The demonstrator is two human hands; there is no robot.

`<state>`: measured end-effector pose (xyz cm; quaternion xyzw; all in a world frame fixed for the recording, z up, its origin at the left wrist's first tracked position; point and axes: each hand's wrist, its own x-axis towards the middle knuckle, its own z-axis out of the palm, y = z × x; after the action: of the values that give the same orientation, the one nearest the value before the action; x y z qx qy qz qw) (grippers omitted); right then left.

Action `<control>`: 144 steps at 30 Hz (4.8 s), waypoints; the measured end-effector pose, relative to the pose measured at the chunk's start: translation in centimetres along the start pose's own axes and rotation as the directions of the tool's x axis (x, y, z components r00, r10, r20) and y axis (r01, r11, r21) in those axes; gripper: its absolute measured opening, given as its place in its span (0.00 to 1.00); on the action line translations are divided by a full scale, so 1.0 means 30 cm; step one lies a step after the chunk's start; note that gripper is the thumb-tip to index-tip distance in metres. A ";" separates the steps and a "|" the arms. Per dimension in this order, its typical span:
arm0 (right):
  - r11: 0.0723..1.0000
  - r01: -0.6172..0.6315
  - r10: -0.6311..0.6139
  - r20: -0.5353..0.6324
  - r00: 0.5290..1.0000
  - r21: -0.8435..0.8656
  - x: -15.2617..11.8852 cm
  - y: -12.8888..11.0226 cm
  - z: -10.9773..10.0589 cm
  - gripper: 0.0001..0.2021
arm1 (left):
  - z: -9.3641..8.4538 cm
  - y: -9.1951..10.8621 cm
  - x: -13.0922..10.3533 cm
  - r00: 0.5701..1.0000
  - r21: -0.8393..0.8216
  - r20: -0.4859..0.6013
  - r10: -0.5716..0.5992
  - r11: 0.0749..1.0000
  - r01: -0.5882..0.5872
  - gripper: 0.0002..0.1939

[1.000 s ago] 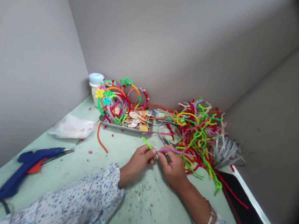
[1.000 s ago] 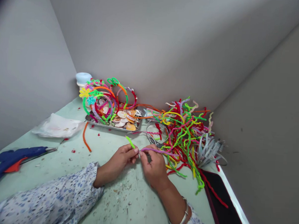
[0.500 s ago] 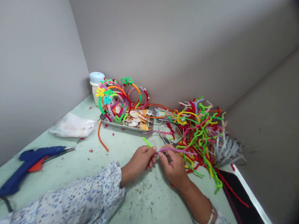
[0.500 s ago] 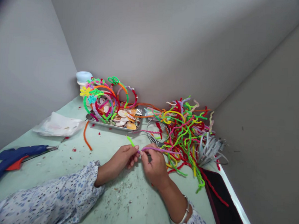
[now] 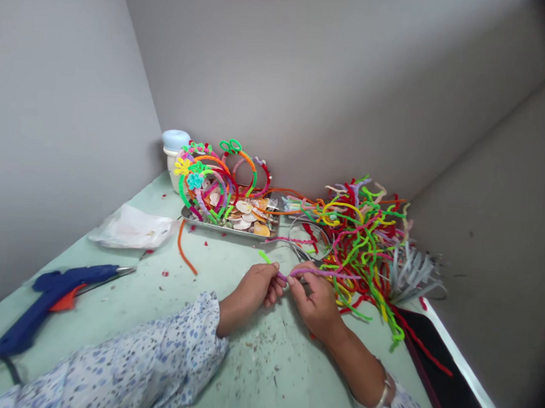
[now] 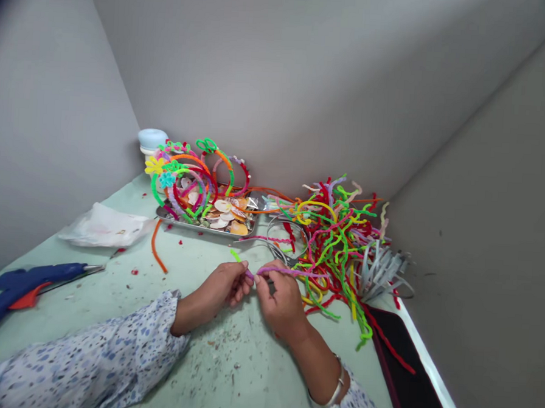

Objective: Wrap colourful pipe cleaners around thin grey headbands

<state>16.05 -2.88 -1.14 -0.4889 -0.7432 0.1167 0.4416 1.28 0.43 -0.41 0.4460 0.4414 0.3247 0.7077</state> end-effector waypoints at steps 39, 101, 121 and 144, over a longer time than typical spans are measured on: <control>0.973 -0.001 -0.043 -0.187 0.981 -0.230 0.001 0.000 0.008 0.03 | -0.006 -0.012 0.008 0.999 -0.141 -0.034 0.011 0.990 -0.016 0.21; 0.973 0.064 -0.070 -0.019 0.997 -0.222 0.010 -0.011 0.001 0.05 | -0.011 -0.007 0.007 1.000 -0.095 0.025 0.005 0.995 -0.003 0.19; 0.979 0.048 -0.050 -0.007 0.999 -0.196 0.009 -0.009 0.001 0.06 | -0.011 -0.010 0.004 0.999 -0.081 0.023 0.026 0.996 -0.024 0.19; 0.993 -0.004 0.005 0.012 1.000 -0.118 0.012 -0.014 -0.004 0.07 | -0.014 -0.009 0.002 0.998 -0.050 0.040 0.038 0.998 -0.036 0.20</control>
<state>15.82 -2.82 -0.61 -0.5152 -0.7504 0.0765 0.4070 0.95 0.51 -0.77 0.4431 0.4105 0.3395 0.7211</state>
